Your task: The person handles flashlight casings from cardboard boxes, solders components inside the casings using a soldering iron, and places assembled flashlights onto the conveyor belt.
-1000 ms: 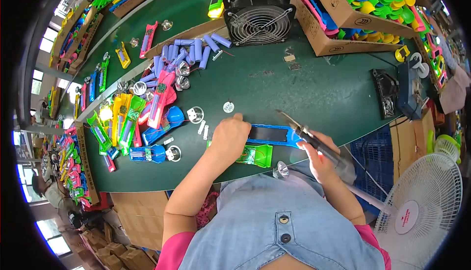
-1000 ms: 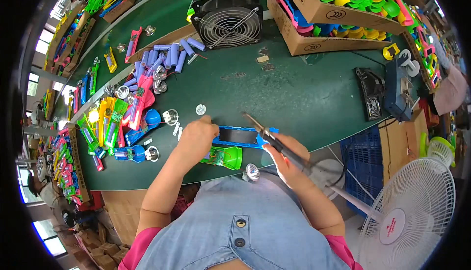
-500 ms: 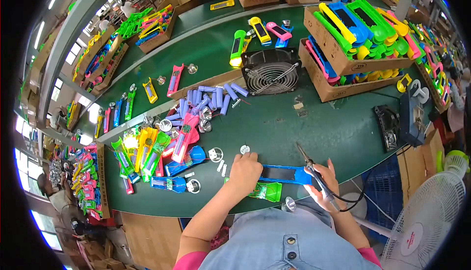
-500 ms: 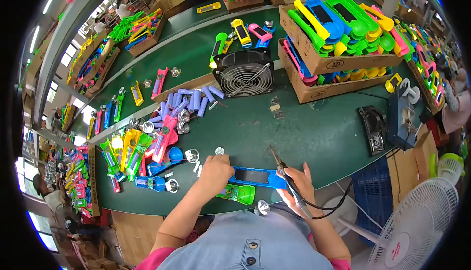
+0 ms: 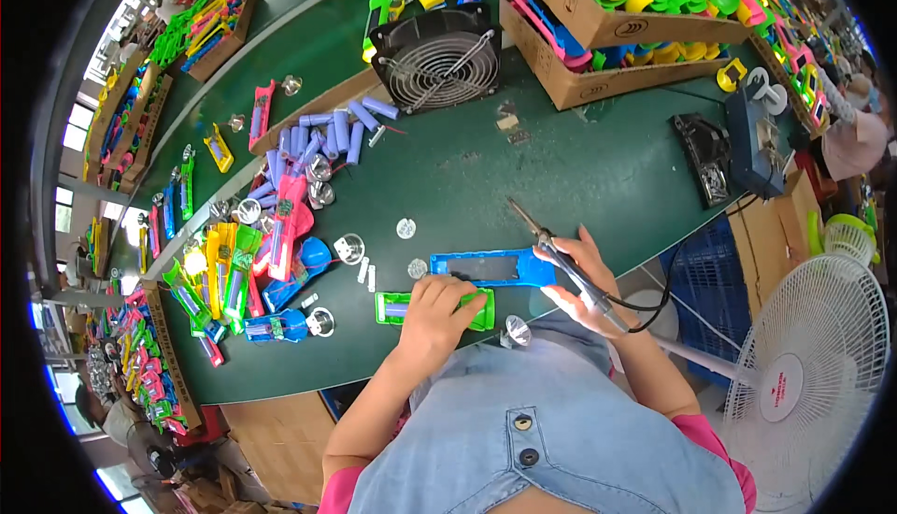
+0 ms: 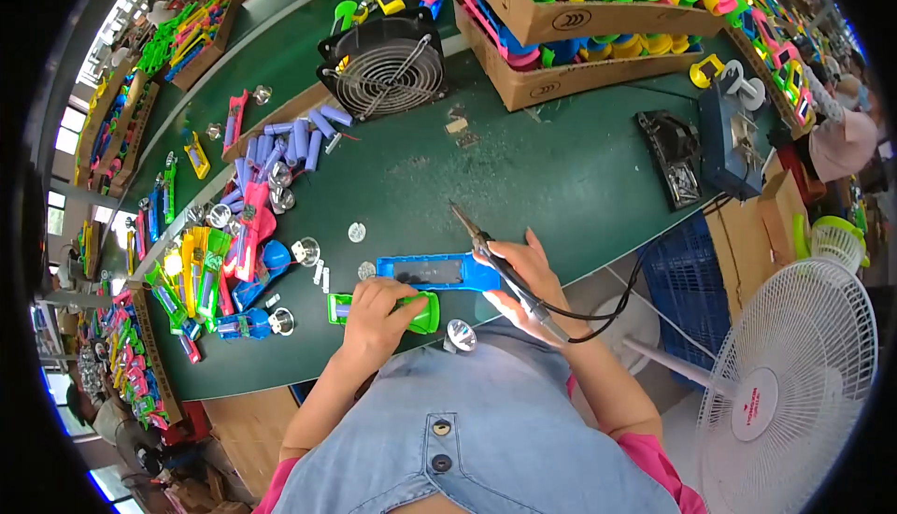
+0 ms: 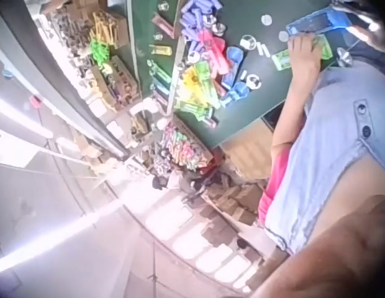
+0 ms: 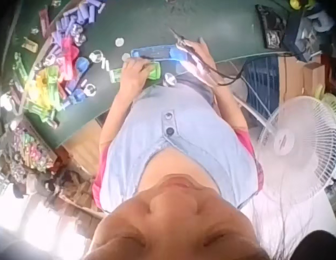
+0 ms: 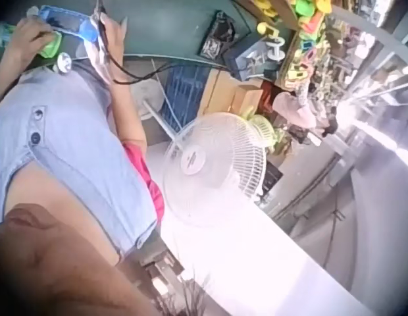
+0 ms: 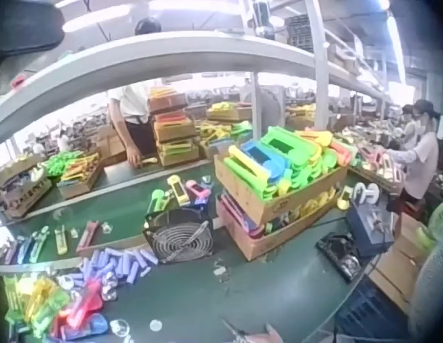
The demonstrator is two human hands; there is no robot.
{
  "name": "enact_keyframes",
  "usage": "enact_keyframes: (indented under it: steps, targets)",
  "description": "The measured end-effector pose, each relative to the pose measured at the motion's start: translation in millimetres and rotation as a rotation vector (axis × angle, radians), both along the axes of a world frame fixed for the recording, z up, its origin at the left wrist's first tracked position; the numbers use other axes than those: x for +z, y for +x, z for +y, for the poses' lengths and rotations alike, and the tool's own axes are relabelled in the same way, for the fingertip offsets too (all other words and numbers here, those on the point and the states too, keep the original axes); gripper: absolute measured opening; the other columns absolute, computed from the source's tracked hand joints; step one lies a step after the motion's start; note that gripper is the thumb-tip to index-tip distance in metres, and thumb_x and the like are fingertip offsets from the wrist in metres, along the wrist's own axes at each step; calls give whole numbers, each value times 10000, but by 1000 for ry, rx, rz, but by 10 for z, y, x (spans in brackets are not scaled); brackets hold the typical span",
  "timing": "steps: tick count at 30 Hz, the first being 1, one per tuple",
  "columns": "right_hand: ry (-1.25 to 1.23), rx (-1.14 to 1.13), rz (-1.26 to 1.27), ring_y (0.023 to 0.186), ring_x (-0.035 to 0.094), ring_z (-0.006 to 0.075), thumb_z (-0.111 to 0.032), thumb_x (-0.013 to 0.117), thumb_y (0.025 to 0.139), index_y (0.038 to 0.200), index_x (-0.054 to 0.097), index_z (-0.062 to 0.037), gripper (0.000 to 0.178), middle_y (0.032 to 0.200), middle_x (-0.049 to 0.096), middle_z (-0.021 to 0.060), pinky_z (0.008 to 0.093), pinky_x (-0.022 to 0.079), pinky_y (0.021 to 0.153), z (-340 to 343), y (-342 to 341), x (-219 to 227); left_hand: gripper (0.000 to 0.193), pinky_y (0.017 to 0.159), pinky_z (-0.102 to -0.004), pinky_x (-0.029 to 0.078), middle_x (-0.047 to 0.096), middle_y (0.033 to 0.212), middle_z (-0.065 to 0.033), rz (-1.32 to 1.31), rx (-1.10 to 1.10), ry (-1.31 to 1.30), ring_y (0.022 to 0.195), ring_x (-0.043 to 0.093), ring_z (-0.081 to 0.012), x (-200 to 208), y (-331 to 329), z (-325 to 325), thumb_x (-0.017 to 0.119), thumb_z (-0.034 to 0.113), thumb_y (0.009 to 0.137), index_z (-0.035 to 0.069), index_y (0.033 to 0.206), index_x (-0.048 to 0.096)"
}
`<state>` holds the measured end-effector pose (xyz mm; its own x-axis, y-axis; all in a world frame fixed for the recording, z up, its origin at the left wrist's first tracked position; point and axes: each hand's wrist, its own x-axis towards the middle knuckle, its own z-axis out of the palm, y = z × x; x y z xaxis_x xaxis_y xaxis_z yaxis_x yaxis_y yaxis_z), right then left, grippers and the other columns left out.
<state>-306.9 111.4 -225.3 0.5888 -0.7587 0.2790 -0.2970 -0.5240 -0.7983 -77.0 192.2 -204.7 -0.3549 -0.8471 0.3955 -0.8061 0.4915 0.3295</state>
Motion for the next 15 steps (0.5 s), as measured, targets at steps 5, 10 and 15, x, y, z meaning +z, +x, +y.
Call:
enact_keyframes:
  steps: [5, 10, 15]
  targets:
    - [34, 33, -108, 1058, 508, 261, -64, 676, 700, 1167, 430, -66, 528, 1111, 561, 76, 505, 260, 1010, -40, 66, -109, 182, 670, -354, 437, 561, 765, -64, 164, 76, -51, 736, 541, -258, -106, -51, -37, 586, 19, 612, 52, 790, 601]
    - [0, 132, -133, 1037, 520, 285, -53, 699, 678, 1163, 428, -60, 556, 1106, 564, 91, 432, 347, 969, -40, 200, -284, 138, 644, -353, 435, 557, 736, -81, 76, 252, 77, 721, 551, -269, -53, -177, -123, 588, 11, 649, 55, 780, 600]
    - [-181, 119, -75, 845, 617, 238, -59, 697, 687, 1087, 512, -62, 441, 856, 622, 97, 397, 418, 899, -110, 214, -74, 77, 618, -363, 429, 544, 695, -96, 21, 379, 280, 665, 554, -276, -66, -128, -199, 591, 28, 689, 50, 762, 601]
